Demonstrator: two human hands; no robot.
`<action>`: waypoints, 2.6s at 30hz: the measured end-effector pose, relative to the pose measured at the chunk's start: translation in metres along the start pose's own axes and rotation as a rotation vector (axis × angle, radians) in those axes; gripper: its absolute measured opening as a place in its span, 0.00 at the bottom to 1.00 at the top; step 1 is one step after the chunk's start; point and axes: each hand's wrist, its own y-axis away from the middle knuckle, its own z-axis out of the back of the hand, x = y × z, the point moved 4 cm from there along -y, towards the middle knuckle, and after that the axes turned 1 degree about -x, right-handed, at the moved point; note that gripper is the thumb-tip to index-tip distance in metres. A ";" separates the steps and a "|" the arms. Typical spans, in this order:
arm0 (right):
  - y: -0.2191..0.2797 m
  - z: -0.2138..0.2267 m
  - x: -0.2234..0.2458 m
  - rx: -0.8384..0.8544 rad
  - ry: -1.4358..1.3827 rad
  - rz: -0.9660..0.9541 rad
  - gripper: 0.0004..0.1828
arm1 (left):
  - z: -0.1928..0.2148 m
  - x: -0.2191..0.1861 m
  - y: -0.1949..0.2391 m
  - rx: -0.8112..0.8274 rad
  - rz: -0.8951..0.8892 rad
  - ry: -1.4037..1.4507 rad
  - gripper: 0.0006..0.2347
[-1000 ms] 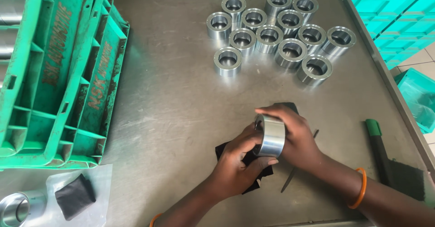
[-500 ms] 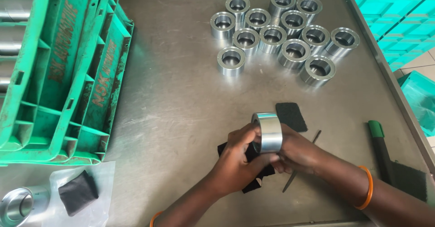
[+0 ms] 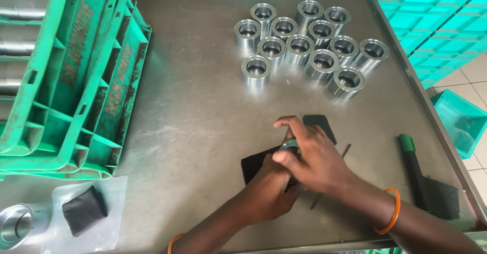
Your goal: Inspecting and organizing metal bearings at a workbench.
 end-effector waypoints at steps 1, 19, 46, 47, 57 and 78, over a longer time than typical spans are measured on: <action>-0.004 0.001 -0.004 0.084 -0.085 -0.092 0.40 | -0.001 0.001 -0.001 0.043 0.074 0.019 0.08; 0.000 -0.030 -0.060 0.273 -1.246 -0.452 0.36 | 0.021 0.008 0.001 -0.176 0.183 0.515 0.15; 0.008 -0.019 -0.050 -0.030 -0.366 -0.011 0.27 | 0.016 0.016 -0.002 -0.213 0.291 0.456 0.09; 0.009 -0.014 -0.052 -0.093 -0.232 -0.007 0.29 | 0.014 0.016 -0.002 -0.211 0.337 0.466 0.11; 0.007 -0.019 -0.057 0.183 -0.753 0.018 0.22 | 0.016 0.007 -0.002 -0.264 0.079 0.254 0.10; 0.005 -0.009 -0.049 -0.146 -0.237 0.146 0.24 | 0.014 0.012 -0.004 -0.249 0.219 0.244 0.11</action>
